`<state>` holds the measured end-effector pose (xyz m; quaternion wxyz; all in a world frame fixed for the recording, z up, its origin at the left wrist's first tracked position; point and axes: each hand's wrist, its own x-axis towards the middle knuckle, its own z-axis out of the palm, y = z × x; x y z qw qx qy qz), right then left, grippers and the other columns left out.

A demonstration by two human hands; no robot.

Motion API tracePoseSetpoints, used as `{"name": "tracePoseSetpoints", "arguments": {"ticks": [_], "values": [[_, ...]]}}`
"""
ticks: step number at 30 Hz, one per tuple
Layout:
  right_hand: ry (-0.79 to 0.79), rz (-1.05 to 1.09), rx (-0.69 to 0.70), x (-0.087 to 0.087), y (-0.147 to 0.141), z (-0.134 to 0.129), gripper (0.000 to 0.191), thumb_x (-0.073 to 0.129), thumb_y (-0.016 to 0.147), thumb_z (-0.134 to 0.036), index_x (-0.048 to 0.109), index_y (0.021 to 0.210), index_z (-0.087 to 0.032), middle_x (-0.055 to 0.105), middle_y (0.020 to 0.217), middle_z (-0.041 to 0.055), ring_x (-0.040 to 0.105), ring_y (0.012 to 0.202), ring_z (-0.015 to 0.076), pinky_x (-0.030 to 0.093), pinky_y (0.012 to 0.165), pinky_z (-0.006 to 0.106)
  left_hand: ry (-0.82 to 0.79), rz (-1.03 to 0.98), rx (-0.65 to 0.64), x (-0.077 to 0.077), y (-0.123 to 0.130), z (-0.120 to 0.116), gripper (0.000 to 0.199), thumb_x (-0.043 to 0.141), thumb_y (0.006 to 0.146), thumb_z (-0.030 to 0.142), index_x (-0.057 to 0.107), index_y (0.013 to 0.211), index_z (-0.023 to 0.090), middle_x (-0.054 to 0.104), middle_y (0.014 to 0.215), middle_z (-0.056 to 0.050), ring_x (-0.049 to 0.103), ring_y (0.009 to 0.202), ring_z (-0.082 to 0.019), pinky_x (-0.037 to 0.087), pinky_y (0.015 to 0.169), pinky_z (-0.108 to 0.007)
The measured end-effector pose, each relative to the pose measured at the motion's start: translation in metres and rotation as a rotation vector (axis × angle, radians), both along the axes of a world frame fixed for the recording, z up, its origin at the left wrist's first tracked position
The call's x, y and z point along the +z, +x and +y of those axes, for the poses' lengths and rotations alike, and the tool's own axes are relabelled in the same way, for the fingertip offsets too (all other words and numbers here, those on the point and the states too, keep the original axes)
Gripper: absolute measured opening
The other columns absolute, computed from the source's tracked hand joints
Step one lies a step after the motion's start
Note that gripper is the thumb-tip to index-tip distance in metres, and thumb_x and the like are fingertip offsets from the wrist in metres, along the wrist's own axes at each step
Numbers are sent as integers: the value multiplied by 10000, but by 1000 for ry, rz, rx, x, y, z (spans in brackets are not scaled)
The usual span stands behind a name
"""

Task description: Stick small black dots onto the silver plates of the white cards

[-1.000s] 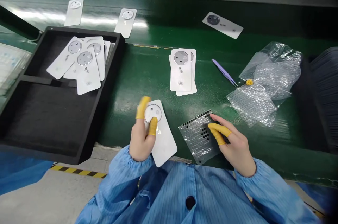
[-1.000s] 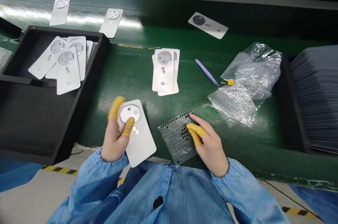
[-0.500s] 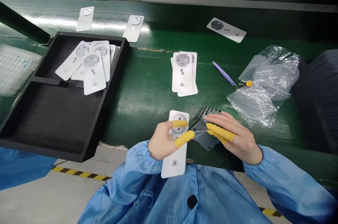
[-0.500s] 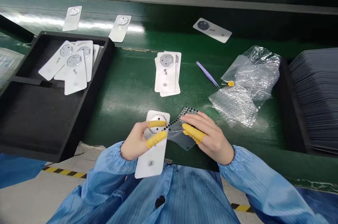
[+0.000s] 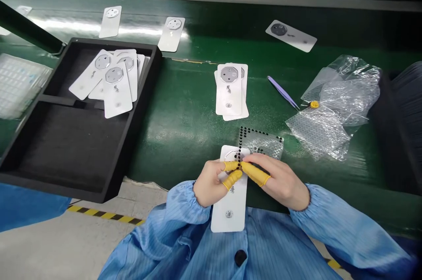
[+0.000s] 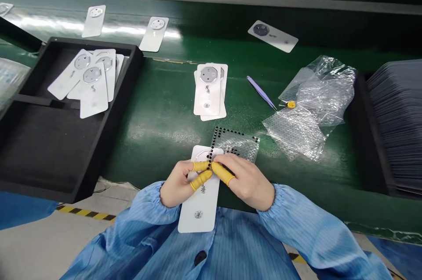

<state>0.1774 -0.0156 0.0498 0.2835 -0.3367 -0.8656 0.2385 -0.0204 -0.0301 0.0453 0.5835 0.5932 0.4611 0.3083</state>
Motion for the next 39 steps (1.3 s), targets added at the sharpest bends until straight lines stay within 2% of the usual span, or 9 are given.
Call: {"name": "tracePoseSetpoints", "arguments": {"ticks": [4,9,14,16,18,21,24,28,39], "values": [[41,59,-14,-16,-5,-2,298,465,895,-114,520,1183,-164,651,1043,117,638,968,195,580,800,328,116,189,-17,-5,0,0,221,539,851,204,728,910,104,735,845,-116,680,756,-238,527,688,-336],[-182,237,-128,-23,-14,1,188,536,866,-104,578,1023,-197,623,983,73,623,894,148,554,770,291,99,210,-5,-4,-3,4,207,573,825,209,723,943,129,749,892,-99,699,786,-237,540,717,-332],[-250,261,-241,-23,-13,6,111,539,871,-125,587,941,-196,616,954,59,618,862,144,545,722,275,50,244,60,-2,-20,3,184,623,789,216,718,929,145,747,941,-93,704,844,-251,555,772,-349],[-230,263,-272,-23,-12,6,127,557,859,-120,594,953,-197,610,993,65,613,904,157,540,759,292,57,226,103,2,-30,-1,388,658,761,211,633,1143,146,707,1088,-103,679,959,-267,545,850,-366],[-138,233,-305,-18,-11,3,177,583,837,-101,599,984,-199,607,1024,71,606,936,167,529,796,305,74,198,211,9,-38,-7,675,669,758,197,408,1380,173,670,1161,-102,665,994,-261,543,876,-373],[33,162,-344,-2,-13,-1,262,623,798,-78,594,1027,-203,621,981,59,614,893,162,524,765,285,53,160,373,23,-38,-13,822,651,796,207,189,1476,204,728,920,-55,697,754,-218,589,707,-332],[73,155,-235,19,-17,-1,337,616,805,-99,557,1119,-207,651,942,45,627,839,165,525,752,300,38,144,379,37,-24,-13,672,684,782,251,394,1386,200,729,768,-24,673,609,-198,576,579,-296],[107,162,-54,38,-22,5,354,473,889,-170,511,1231,-252,690,984,39,657,830,195,540,752,361,78,164,332,54,-7,-11,241,700,766,264,675,977,151,722,738,-33,670,623,-193,549,553,-267],[-9,108,6,39,-11,-2,396,384,915,-271,501,1269,-405,695,1083,-18,681,883,233,574,822,444,226,239,205,61,-4,-12,82,661,793,222,639,815,146,621,605,7,546,480,-116,406,421,-210]]}}
